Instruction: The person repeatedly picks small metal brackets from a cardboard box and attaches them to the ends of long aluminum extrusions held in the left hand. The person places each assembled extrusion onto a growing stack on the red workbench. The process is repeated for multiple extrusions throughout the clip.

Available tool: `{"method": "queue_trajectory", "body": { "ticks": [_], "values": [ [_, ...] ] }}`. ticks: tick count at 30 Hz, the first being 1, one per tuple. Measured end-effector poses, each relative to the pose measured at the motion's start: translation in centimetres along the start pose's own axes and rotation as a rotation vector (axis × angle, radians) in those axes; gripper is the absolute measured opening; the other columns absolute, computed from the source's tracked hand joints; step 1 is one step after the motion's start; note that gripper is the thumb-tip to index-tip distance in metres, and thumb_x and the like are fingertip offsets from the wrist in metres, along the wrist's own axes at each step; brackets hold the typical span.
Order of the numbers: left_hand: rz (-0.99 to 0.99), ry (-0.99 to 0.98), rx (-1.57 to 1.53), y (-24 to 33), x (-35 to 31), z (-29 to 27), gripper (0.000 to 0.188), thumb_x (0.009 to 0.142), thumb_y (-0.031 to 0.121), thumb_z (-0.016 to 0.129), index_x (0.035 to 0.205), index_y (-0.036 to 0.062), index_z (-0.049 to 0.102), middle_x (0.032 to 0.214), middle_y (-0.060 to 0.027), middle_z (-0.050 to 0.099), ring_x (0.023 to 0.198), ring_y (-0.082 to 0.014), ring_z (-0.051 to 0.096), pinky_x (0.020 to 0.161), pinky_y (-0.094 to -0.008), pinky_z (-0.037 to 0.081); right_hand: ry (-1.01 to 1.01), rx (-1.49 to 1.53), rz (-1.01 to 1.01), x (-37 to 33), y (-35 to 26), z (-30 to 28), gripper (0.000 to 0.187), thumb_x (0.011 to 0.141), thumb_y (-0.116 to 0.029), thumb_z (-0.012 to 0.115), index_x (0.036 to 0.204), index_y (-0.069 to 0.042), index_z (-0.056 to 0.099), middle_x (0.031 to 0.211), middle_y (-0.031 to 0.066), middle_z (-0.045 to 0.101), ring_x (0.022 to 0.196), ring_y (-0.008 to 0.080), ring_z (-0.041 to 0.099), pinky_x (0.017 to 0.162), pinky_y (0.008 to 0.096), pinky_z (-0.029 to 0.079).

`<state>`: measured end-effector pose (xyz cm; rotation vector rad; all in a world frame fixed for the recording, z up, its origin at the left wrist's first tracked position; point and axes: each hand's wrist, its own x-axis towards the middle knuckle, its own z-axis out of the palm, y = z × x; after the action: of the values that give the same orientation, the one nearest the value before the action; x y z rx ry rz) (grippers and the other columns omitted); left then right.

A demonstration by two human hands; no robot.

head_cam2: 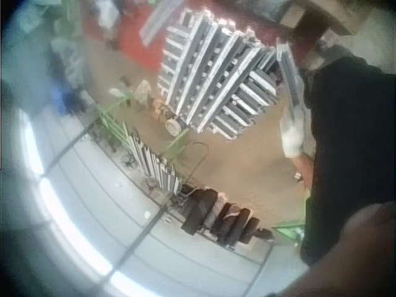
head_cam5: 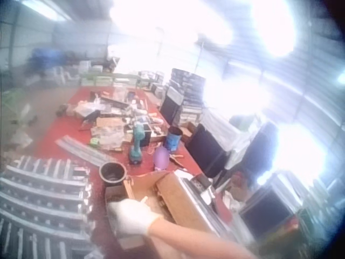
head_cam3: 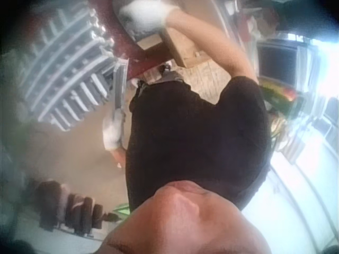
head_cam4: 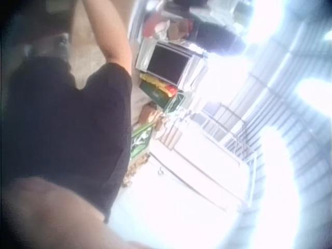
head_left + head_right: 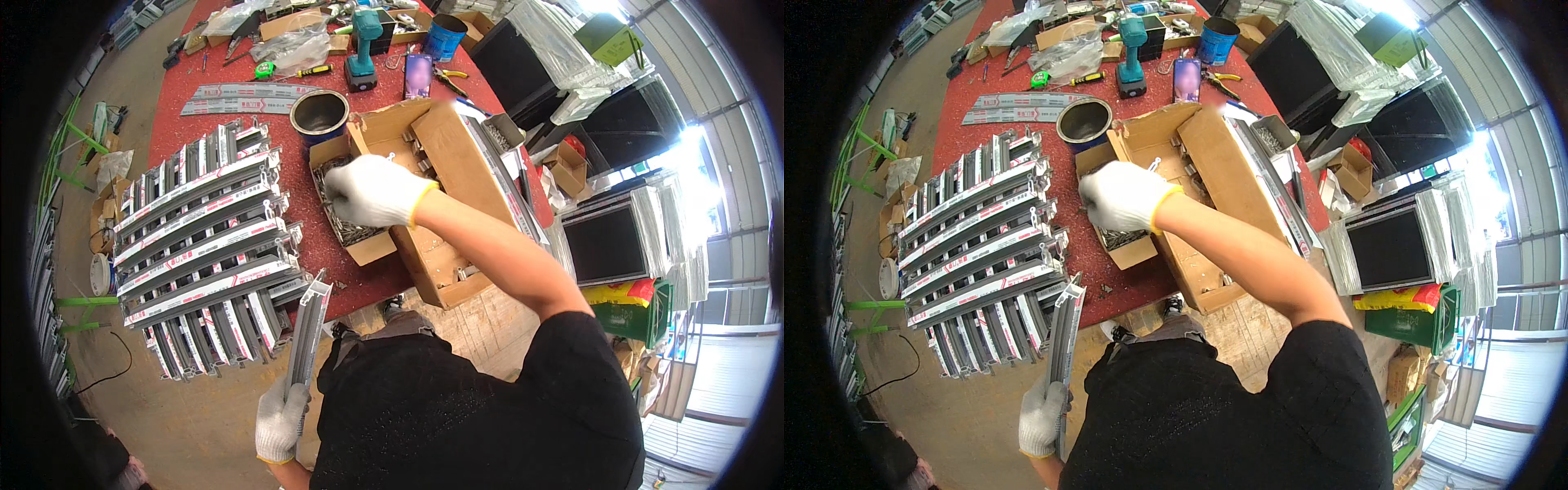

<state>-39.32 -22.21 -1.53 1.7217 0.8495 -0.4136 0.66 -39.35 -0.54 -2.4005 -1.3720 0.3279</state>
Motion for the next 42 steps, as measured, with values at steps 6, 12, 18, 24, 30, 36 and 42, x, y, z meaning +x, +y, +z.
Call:
{"method": "queue_trajectory", "body": {
  "ticks": [6, 12, 18, 24, 30, 36, 42],
  "values": [
    [-0.032, 0.011, -0.013, 0.8, 0.3, 0.1, 0.04, 0.108, 0.035, 0.065, 0.113, -0.0043, 0.074, 0.083, -0.0076, 0.071, 0.074, -0.0152, 0.066, 0.069, -0.0356, 0.053, 0.314, 0.506, 0.248, -10.6, -4.8, 2.2, 0.019, 0.095, -0.018, 0.075, 0.108, -0.004, 0.078, 0.093, 0.0199, 0.081, 0.085, 0.0401, 0.081, 0.079, 0.0466, 0.065],
    [-0.001, 0.021, -0.163, 0.9, 0.4, 0.1, 0.033, 0.109, 0.03, 0.062, 0.108, -0.0023, 0.072, 0.082, -0.0055, 0.069, 0.072, -0.0137, 0.063, 0.067, -0.0337, 0.051, 0.217, 0.08, 0.453, -13.2, -8.2, 15.3, 0.011, 0.097, -0.017, 0.074, 0.095, -0.008, 0.068, 0.077, 0.018, 0.07, 0.071, 0.0419, 0.074, 0.068, 0.0557, 0.061],
    [0.007, -0.022, -0.057, 1.3, 0.7, -0.7, 0.034, 0.108, 0.03, 0.062, 0.104, -0.002, 0.071, 0.08, -0.006, 0.068, 0.07, -0.0137, 0.062, 0.066, -0.0336, 0.05, 0.093, 0.031, 0.508, -13.1, -6.2, 21.0, 0.02, 0.092, -0.015, 0.074, 0.109, -0.006, 0.069, 0.104, 0.0198, 0.074, 0.099, 0.0399, 0.077, 0.083, 0.0525, 0.064],
    [-0.007, -0.034, -0.022, 1.1, 0.8, -0.3, 0.035, 0.108, 0.031, 0.063, 0.106, -0.0028, 0.071, 0.079, -0.0062, 0.069, 0.069, -0.0139, 0.063, 0.066, -0.0337, 0.051, 0.06, 0.13, 0.587, -14.5, -8.5, 17.0, 0.045, 0.087, -0.033, 0.09, 0.115, -0.003, 0.071, 0.111, 0.0228, 0.076, 0.103, 0.0421, 0.076, 0.09, 0.0513, 0.064],
    [0.001, -0.062, -0.024, 1.0, 0.8, 0.1, 0.04, 0.109, 0.035, 0.067, 0.11, -0.0043, 0.072, 0.081, -0.0069, 0.071, 0.071, -0.0137, 0.065, 0.067, -0.0346, 0.053, 0.142, 0.41, 0.434, -19.8, -4.8, 4.3, 0.025, 0.098, -0.021, 0.074, 0.117, -0.007, 0.083, 0.108, 0.0219, 0.081, 0.103, 0.0405, 0.08, 0.093, 0.0499, 0.064],
    [0.064, -0.103, -0.019, 0.7, 1.6, 0.8, 0.043, 0.109, 0.036, 0.069, 0.118, -0.0048, 0.075, 0.083, -0.0077, 0.074, 0.073, -0.0145, 0.068, 0.068, -0.0353, 0.054, -0.156, -0.461, 0.569, -18.9, 5.1, 5.0, 0.023, 0.095, -0.011, 0.071, 0.109, -0.003, 0.088, 0.109, 0.0255, 0.084, 0.1, 0.0411, 0.084, 0.085, 0.0528, 0.067],
    [0.046, -0.082, 0.061, 1.6, 1.6, 1.4, 0.047, 0.107, 0.04, 0.069, 0.122, -0.0038, 0.076, 0.083, -0.0106, 0.074, 0.074, -0.0179, 0.07, 0.072, -0.0383, 0.056, -0.318, -0.551, 0.495, -18.2, 8.5, 9.6, 0.02, 0.092, -0.014, 0.074, 0.104, -0.004, 0.088, 0.109, 0.0231, 0.084, 0.096, 0.0361, 0.085, 0.079, 0.0501, 0.068]
  ]
}}
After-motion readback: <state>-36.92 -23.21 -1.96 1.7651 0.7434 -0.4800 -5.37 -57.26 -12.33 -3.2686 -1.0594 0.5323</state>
